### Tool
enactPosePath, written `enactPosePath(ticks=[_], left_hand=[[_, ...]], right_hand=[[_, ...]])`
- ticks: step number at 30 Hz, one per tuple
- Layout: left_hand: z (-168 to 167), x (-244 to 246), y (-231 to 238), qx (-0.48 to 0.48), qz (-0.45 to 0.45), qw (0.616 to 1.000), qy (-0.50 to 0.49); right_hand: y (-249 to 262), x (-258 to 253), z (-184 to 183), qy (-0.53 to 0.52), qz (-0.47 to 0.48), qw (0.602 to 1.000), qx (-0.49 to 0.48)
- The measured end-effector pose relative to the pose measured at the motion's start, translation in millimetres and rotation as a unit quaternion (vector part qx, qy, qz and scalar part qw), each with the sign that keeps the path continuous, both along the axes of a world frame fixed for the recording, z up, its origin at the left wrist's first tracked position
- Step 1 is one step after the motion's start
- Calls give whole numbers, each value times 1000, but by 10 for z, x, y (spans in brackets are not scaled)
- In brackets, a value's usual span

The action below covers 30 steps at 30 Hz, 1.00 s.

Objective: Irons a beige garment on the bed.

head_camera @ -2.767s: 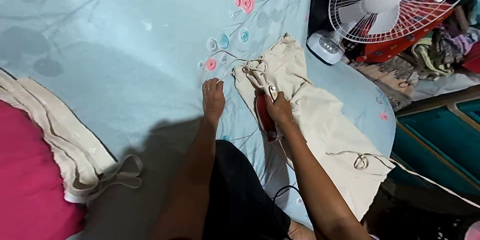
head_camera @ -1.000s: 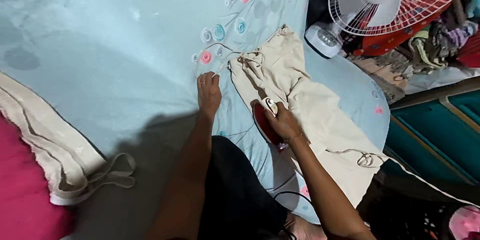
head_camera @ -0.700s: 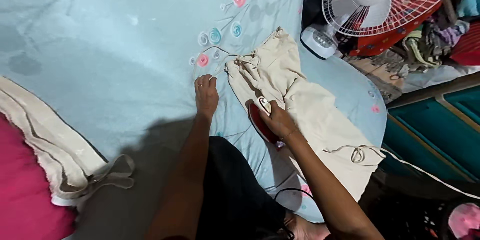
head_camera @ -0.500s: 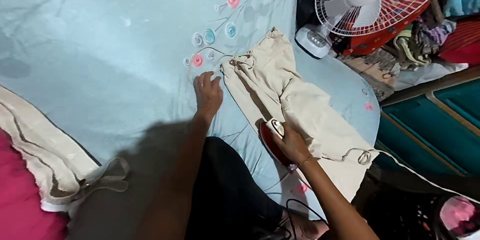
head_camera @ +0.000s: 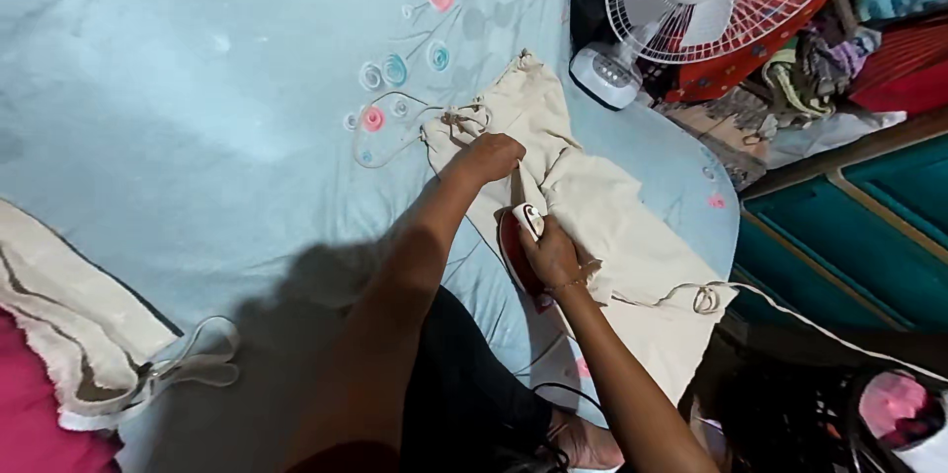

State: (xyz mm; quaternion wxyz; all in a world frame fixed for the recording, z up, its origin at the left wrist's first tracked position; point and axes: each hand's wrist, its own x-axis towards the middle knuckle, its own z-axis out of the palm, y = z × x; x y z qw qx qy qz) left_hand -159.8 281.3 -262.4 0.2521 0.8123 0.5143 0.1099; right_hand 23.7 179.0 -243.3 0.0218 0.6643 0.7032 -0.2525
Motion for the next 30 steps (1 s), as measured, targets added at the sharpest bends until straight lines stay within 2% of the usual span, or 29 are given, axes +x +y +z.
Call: enactPosePath(ticks=[4,9,11,14,17,23,26,30], left_hand=[[-99,-3,-28,0,28,999,-20],[-154,-10,-315,18,173,979,-110],[-177,7,-550,16,250,958,-140],[-420,-10,-886,25,384,908,-163],[-602,14,-1112,-9,466,861,-203],[-650,-3,-1081,-97,422,874,-221],[-638,-23,-1066,-99,451,856,-231],[-598,-46,-1038,-94,476,840,-243]], right_hand=[[222,-184,-63,12,-37,999,1],[346,-214,-51,-5,-18,1000,-19],[295,-147,11,-12,7,1000,-26],[108,63,47,-22,18,999,-33],[-134,349,104,-59,28,997,-50],[-381,663,121,-38,98,994,-44],[-364,574,99,-18,138,989,-45],[-236,243,69,8,146,988,-58]])
